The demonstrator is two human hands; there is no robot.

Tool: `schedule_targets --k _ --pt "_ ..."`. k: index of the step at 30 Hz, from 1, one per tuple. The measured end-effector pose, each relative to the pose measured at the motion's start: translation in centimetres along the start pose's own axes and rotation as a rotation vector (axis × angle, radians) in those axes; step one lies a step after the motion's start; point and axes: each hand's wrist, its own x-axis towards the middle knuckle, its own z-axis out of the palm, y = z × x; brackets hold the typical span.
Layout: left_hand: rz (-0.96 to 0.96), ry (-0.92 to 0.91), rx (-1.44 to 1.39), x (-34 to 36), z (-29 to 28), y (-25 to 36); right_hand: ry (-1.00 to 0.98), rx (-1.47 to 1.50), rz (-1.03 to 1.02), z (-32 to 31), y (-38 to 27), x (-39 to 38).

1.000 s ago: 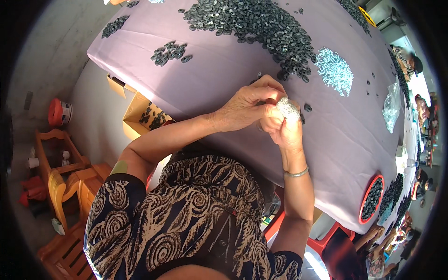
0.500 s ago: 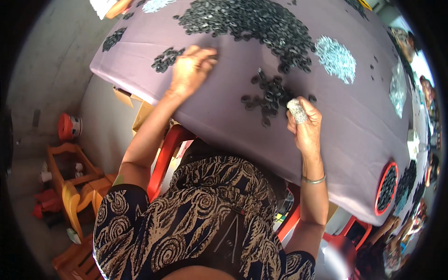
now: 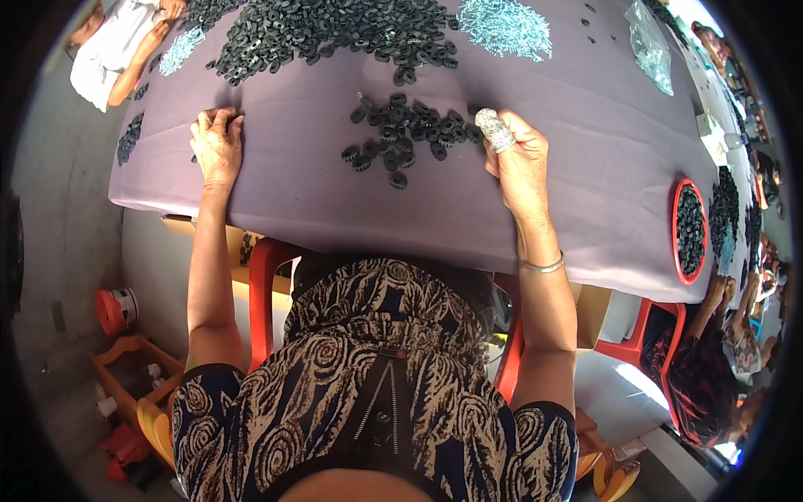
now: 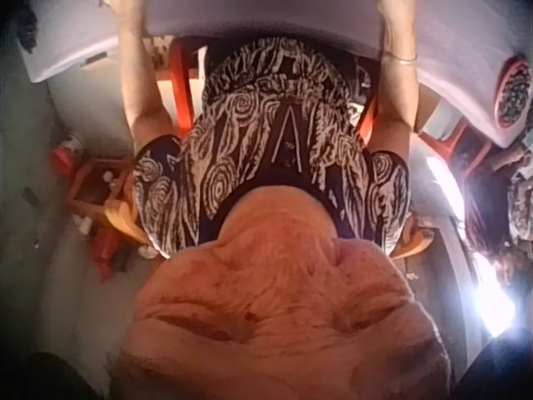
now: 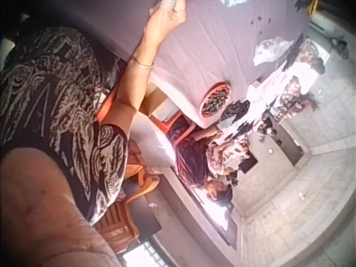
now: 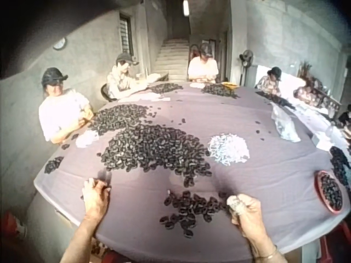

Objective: Sorting and inspecting small black plastic components at a communal workshop table.

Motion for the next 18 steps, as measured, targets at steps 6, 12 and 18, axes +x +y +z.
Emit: schedule_targets --k 6,12,18 --pt "-0.019 0.013 0.058 -0.5 -0.6 -0.2 0.068 -0.405 -0.089 -1.3 -0.1 0.3" --pt "0.149 0.054 -0.352 -0.3 -1.9 6.3 0.093 -0.692 -0.062 -1.3 0.0 0.4" --pt "0.096 -0.494 -0.691 0.2 -3.9 11.4 0.053 -0.874 0.021 -1.4 -1.2 0.2"
